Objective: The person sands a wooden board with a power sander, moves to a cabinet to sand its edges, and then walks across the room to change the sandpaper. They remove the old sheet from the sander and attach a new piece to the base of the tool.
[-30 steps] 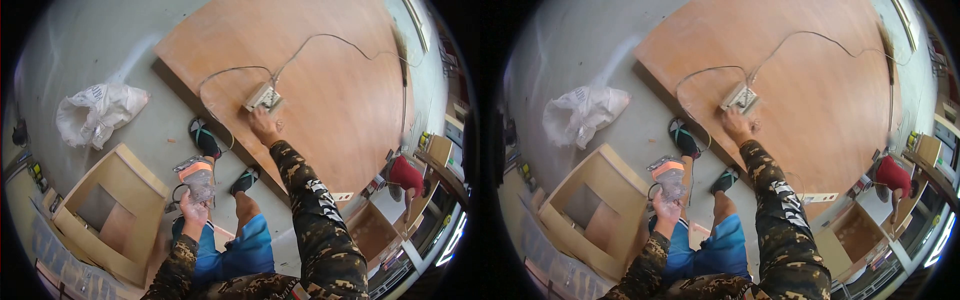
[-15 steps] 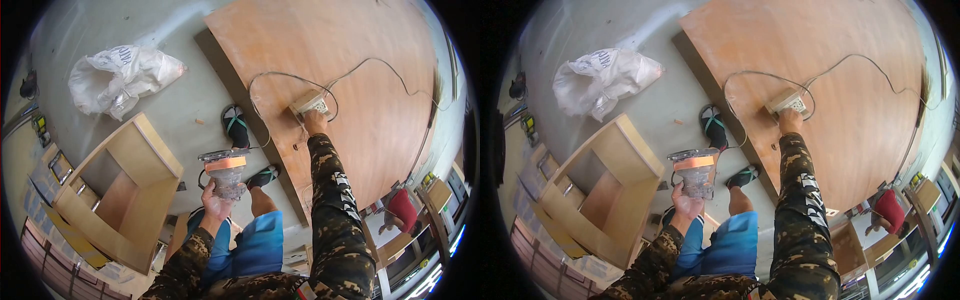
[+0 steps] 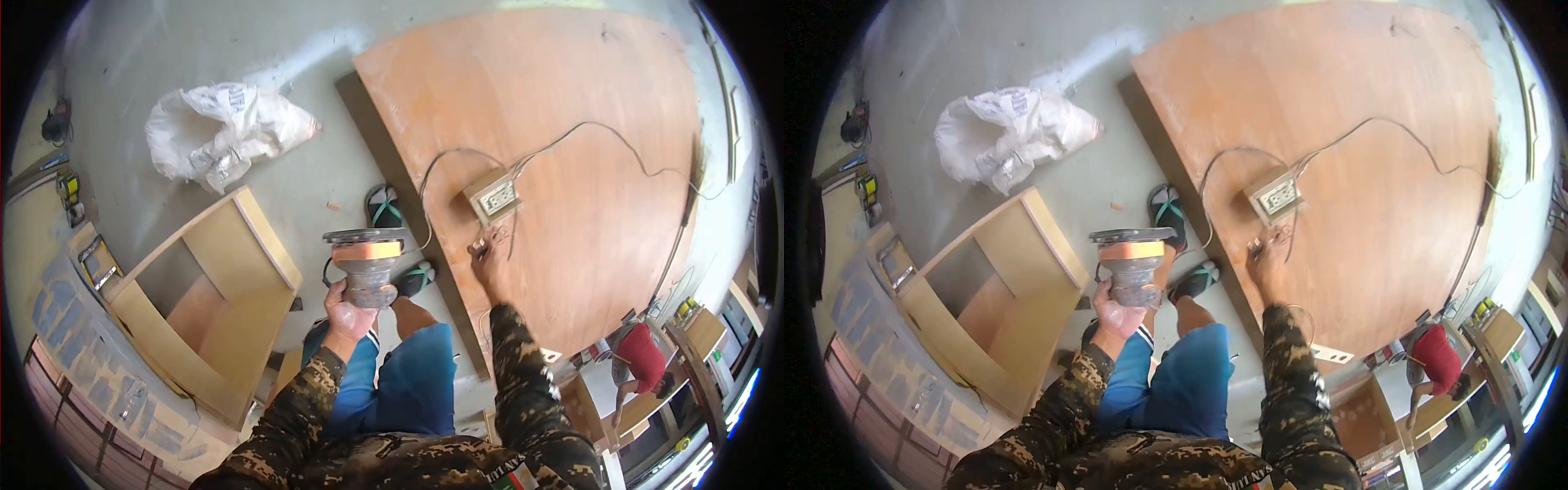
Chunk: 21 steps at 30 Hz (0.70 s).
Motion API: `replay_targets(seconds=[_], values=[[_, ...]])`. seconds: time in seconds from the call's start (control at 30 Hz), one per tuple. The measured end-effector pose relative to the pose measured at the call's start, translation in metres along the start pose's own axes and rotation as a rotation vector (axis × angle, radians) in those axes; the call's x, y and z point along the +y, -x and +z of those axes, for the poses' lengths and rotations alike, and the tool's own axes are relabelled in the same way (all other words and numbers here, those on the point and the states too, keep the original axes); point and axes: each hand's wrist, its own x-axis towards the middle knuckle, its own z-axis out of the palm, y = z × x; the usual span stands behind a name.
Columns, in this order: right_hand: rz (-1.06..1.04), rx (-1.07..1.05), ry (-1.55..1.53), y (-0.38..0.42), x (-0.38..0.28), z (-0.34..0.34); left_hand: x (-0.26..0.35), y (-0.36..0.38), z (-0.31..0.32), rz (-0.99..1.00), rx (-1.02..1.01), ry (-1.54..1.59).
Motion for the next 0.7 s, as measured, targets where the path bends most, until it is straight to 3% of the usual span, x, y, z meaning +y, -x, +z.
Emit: replay_targets(seconds=[0.03, 0.07, 0.13, 0.2, 0.27, 0.33, 0.4, 0.43, 0.47, 0.53, 0.6, 0.67, 0.7], values=[[0.018, 0.050, -0.132, 0.016, -0.019, -0.021, 0.001, 0.004, 0.016, 0.021, -0.065, 0.010], [0.264, -0.142, -0.396, 0.033, -0.032, -0.047, 0.003, 0.008, 0.029, 0.014, -0.089, 0.003], [0.147, 0.016, -0.501, 0.057, -0.046, -0.086, 0.010, 0.021, 0.055, 0.095, -0.103, 0.106], [0.196, 0.094, -0.540, 0.065, -0.062, -0.121, 0.024, 0.038, 0.089, 0.140, -0.196, 0.009], [0.072, 0.362, -0.455, 0.068, -0.071, -0.162, 0.039, 0.052, 0.118, 0.121, -0.450, -0.045], [0.076, 0.507, -0.393, 0.066, -0.070, -0.203, 0.049, 0.077, 0.162, 0.157, -0.504, -0.076], [0.228, 0.516, -0.458, 0.060, -0.043, -0.231, 0.062, 0.097, 0.210, 0.211, -0.575, -0.138], [0.361, 0.440, -0.735, 0.056, -0.016, -0.222, 0.073, 0.104, 0.229, 0.243, -0.607, -0.174], [0.344, 0.456, -0.743, 0.057, -0.025, -0.243, 0.082, 0.114, 0.249, 0.274, -0.631, -0.201], [0.393, 0.398, -1.182, 0.041, -0.042, -0.291, 0.101, 0.134, 0.289, 0.355, -0.655, -0.209], [0.253, 0.430, -1.157, 0.024, -0.037, -0.321, 0.107, 0.150, 0.328, 0.418, -0.691, -0.185], [0.432, 0.423, -1.547, 0.008, -0.070, -0.359, 0.137, 0.157, 0.361, 0.462, -0.758, -0.199], [0.399, 0.437, -1.555, -0.003, -0.082, -0.374, 0.153, 0.151, 0.372, 0.467, -0.804, -0.188]])
